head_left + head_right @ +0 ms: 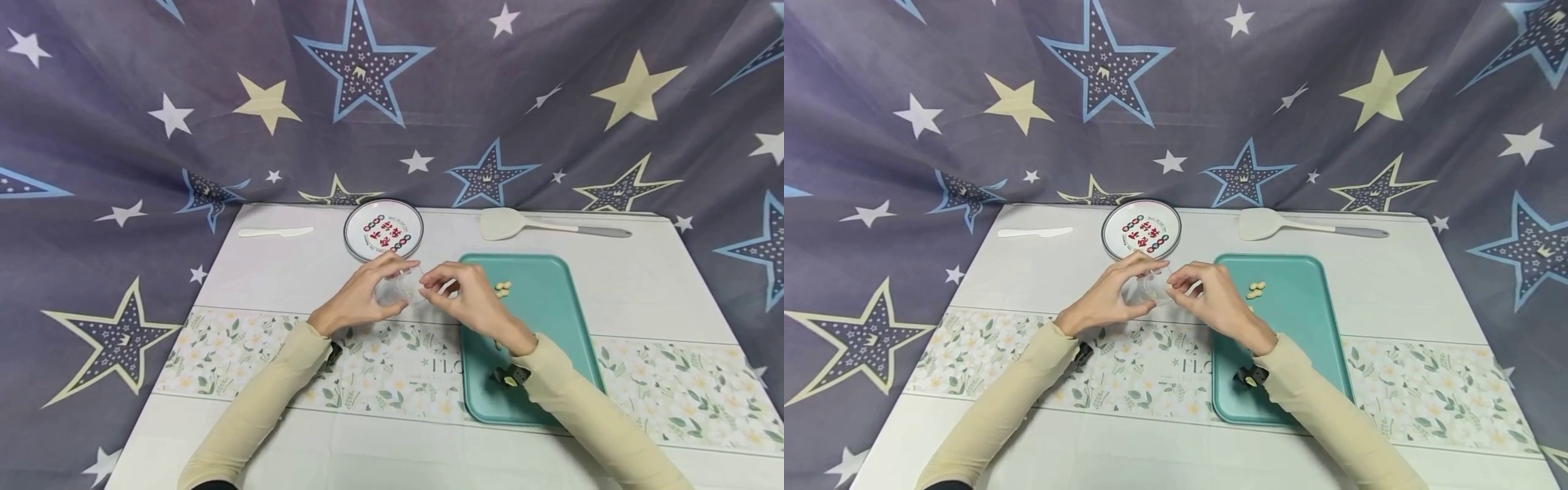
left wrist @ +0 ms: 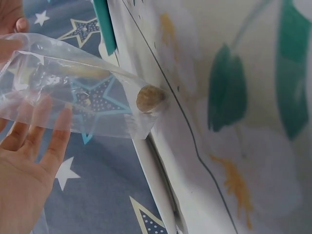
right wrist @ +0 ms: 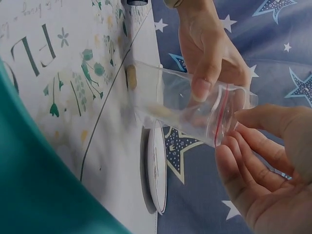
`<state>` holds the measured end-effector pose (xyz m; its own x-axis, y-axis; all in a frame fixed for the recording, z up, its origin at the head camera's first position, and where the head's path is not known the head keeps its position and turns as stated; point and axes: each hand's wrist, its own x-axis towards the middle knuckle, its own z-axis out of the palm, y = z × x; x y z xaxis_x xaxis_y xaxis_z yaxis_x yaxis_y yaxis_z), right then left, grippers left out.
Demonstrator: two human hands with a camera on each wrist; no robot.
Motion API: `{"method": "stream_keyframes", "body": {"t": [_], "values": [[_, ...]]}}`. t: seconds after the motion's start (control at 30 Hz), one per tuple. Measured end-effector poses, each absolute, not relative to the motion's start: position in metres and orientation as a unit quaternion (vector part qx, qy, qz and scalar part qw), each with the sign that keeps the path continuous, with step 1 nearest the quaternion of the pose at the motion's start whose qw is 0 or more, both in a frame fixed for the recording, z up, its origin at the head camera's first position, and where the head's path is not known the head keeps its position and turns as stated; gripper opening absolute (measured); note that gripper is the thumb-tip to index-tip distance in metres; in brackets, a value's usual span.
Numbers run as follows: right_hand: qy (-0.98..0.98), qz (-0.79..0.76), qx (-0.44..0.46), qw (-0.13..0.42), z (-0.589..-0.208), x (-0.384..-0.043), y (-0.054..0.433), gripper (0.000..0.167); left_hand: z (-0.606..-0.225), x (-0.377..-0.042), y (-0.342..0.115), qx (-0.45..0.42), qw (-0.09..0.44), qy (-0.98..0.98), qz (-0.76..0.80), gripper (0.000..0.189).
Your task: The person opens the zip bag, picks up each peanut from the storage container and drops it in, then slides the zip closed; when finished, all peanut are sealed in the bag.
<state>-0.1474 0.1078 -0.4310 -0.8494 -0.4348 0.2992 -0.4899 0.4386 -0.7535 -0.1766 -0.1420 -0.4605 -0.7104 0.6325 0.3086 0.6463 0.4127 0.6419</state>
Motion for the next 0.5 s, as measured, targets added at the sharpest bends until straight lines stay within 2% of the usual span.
{"method": "stream_keyframes", "body": {"t": [0.27,0.5], "values": [[-0.866,0.448,0.221,0.042,-0.438,-0.148,0.145,0.009,-0.461,-0.177,-0.142,-0.378,0.006,-0.841,-0.388,0.075],[-0.876,0.441,0.191,0.03,-0.456,-0.15,0.19,0.011,-0.462,-0.177,-0.148,-0.369,0.0,-0.843,-0.392,0.074]]}}
